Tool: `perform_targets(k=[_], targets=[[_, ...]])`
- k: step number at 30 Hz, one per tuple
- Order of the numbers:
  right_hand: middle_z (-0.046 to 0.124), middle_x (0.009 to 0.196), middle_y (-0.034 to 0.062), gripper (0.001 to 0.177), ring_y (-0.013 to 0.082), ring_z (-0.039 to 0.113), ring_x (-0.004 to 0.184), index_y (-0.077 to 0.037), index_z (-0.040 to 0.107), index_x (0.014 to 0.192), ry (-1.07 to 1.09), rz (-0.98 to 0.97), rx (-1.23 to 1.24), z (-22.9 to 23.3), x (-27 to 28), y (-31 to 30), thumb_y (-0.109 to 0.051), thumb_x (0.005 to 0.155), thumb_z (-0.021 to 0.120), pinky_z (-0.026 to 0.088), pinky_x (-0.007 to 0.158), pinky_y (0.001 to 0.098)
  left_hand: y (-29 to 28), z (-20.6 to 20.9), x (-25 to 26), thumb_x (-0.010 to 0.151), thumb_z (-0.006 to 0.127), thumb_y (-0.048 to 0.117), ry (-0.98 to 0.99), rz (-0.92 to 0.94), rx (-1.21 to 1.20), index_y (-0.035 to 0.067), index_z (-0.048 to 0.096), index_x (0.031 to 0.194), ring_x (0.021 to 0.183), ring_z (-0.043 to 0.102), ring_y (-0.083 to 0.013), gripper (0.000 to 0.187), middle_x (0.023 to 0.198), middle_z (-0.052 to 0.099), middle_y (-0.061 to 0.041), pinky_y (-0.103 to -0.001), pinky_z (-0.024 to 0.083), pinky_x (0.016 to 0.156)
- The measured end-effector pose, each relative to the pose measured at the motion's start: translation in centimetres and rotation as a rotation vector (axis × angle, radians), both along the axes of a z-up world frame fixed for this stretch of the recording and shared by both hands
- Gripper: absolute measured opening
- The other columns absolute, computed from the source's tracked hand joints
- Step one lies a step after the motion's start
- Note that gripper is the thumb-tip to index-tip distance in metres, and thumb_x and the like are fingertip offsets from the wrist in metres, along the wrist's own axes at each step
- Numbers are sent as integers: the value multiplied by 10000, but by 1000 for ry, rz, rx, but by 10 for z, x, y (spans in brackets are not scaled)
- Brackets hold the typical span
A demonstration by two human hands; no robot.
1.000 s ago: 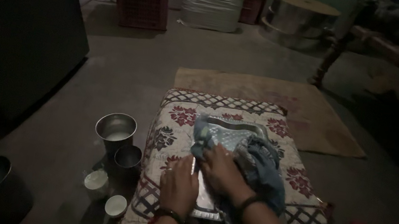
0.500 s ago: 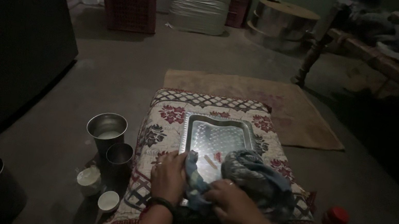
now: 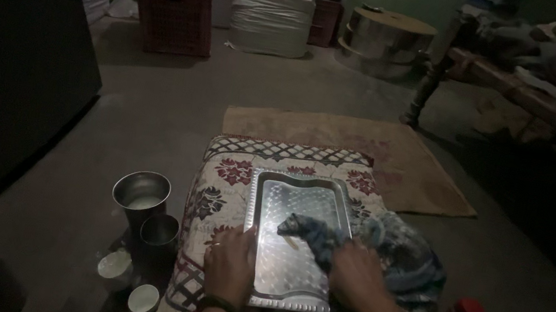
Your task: The person picks up a tray, places it on a cushion on the floor, and wipes the tray surface with a cloth.
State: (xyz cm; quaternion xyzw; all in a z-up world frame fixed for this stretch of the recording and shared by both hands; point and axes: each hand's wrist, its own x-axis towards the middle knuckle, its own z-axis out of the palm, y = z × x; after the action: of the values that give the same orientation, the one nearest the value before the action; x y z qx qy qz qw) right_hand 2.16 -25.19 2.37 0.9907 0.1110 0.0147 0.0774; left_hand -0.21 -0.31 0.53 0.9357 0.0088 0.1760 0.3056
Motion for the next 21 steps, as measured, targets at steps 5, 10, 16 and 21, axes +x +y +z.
perform_targets(k=[5, 10, 16, 21], targets=[[721, 930, 219, 195, 402, 693, 924, -39, 749, 793, -226, -3, 213, -25, 65, 0, -153, 788, 591, 551, 845, 521, 0, 0, 1, 955, 569, 245, -23, -12, 12, 162, 696, 1194, 1179, 590, -305, 284, 1257, 664, -62, -511, 454, 985], [731, 938, 227, 217, 417, 699, 908, -48, 743, 856, -207, -32, 290, -28, 97, 7, -133, 819, 546, 536, 830, 558, 0, 3, 1, 939, 592, 230, 5, -10, -46, 182, 704, 1193, 1186, 593, -285, 281, 1247, 671, -51, -506, 445, 1008], [735, 918, 196, 183, 387, 713, 899, -57, 688, 931, -261, 91, 240, -14, 98, 34, -115, 830, 546, 538, 819, 545, 1, 14, -1, 940, 596, 187, 32, -20, 5, 166, 695, 1143, 1165, 595, -310, 227, 1181, 670, -77, -498, 473, 972], [695, 968, 210, 188, 425, 680, 904, -84, 657, 1017, -128, 218, 273, 1, 102, 87, -242, 961, 572, 532, 801, 544, 1, 19, -3, 941, 617, 171, 44, -21, -29, 158, 708, 1093, 1135, 609, -307, 178, 1138, 681, -69, -496, 481, 964]])
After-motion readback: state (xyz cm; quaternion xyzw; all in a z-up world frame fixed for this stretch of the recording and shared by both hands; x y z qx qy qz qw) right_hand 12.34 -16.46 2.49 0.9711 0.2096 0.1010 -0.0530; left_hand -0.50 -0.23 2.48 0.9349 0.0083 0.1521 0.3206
